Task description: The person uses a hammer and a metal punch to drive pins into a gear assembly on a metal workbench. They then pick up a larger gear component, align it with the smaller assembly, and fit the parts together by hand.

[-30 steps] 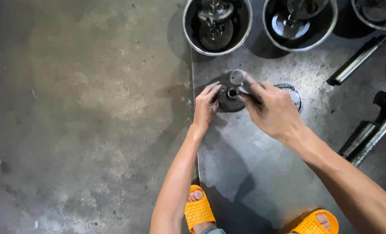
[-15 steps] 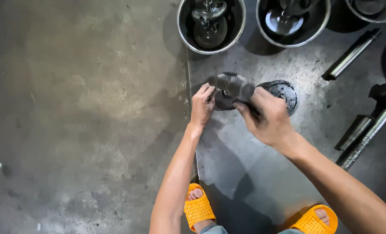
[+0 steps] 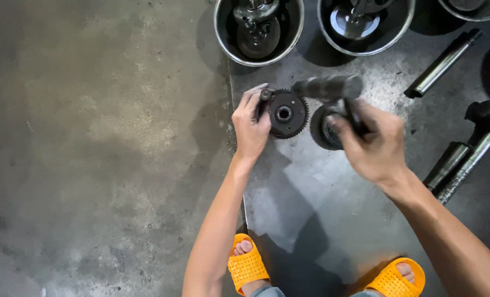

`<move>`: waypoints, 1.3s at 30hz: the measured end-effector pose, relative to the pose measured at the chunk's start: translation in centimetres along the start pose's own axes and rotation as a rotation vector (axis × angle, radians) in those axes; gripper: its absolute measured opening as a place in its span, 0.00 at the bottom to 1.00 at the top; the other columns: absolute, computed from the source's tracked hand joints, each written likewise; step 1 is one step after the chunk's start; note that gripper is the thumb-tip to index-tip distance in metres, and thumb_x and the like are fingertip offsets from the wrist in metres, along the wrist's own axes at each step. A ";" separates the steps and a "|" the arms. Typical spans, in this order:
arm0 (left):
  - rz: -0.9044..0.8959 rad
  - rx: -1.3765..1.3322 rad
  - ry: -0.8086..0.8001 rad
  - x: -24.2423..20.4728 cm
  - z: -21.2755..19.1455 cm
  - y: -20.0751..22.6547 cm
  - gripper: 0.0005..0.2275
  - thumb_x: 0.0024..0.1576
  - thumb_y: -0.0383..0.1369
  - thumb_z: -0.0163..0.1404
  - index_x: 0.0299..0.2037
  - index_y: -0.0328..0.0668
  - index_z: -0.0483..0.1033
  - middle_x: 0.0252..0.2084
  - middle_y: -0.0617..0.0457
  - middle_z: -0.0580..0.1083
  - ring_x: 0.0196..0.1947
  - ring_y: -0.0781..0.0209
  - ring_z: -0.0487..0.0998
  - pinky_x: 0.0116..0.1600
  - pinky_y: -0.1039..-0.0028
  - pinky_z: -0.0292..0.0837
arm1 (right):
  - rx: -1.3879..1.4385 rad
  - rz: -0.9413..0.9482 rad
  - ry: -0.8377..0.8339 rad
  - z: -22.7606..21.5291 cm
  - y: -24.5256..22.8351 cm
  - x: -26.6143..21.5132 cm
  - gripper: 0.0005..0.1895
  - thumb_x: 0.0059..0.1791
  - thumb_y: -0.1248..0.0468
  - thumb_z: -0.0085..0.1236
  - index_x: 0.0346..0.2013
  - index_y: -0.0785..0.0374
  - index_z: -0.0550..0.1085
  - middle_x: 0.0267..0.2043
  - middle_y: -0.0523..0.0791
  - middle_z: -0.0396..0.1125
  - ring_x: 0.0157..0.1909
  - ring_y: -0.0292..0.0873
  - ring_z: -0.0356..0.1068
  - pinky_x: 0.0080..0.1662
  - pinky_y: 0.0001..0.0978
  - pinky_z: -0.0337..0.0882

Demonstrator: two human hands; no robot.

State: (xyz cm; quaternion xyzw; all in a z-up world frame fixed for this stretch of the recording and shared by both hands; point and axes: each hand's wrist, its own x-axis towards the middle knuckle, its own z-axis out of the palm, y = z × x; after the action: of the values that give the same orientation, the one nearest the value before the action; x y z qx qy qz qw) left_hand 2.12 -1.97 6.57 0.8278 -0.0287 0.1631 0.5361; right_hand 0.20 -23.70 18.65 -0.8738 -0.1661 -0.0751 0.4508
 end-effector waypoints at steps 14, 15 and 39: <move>-0.005 -0.014 -0.156 -1.1 6.3 -5.1 0.03 0.63 0.30 0.53 0.44 0.50 0.79 0.42 0.57 0.79 0.49 0.49 0.81 0.68 0.54 0.63 | 0.020 0.087 0.033 -1.5 1.3 -0.7 0.04 0.52 0.72 0.66 0.39 0.69 0.78 0.27 0.57 0.71 0.35 0.70 0.71 0.30 0.45 0.68; -0.002 -0.018 -0.150 -1.0 6.3 -5.0 0.03 0.63 0.30 0.53 0.44 0.50 0.79 0.42 0.57 0.79 0.48 0.50 0.81 0.68 0.56 0.63 | 0.019 0.078 0.020 -1.5 1.4 -0.6 0.03 0.52 0.71 0.65 0.39 0.68 0.78 0.28 0.57 0.71 0.35 0.69 0.72 0.31 0.45 0.68; 0.007 -0.049 -0.260 -0.8 5.5 -4.3 0.14 0.51 0.19 0.52 0.49 0.31 0.76 0.52 0.47 0.78 0.46 0.46 0.79 0.77 0.48 0.50 | -0.242 -0.022 -0.194 -1.6 -1.1 3.3 0.21 0.49 0.72 0.61 0.56 0.78 0.74 0.36 0.53 0.70 0.27 0.51 0.65 0.32 0.40 0.66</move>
State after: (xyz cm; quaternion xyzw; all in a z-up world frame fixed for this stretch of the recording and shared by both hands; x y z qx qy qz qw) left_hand 3.64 -5.24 0.52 0.8285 -0.1050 0.0555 0.5473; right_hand 2.90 -23.62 21.35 -0.9231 -0.2081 -0.0145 0.3231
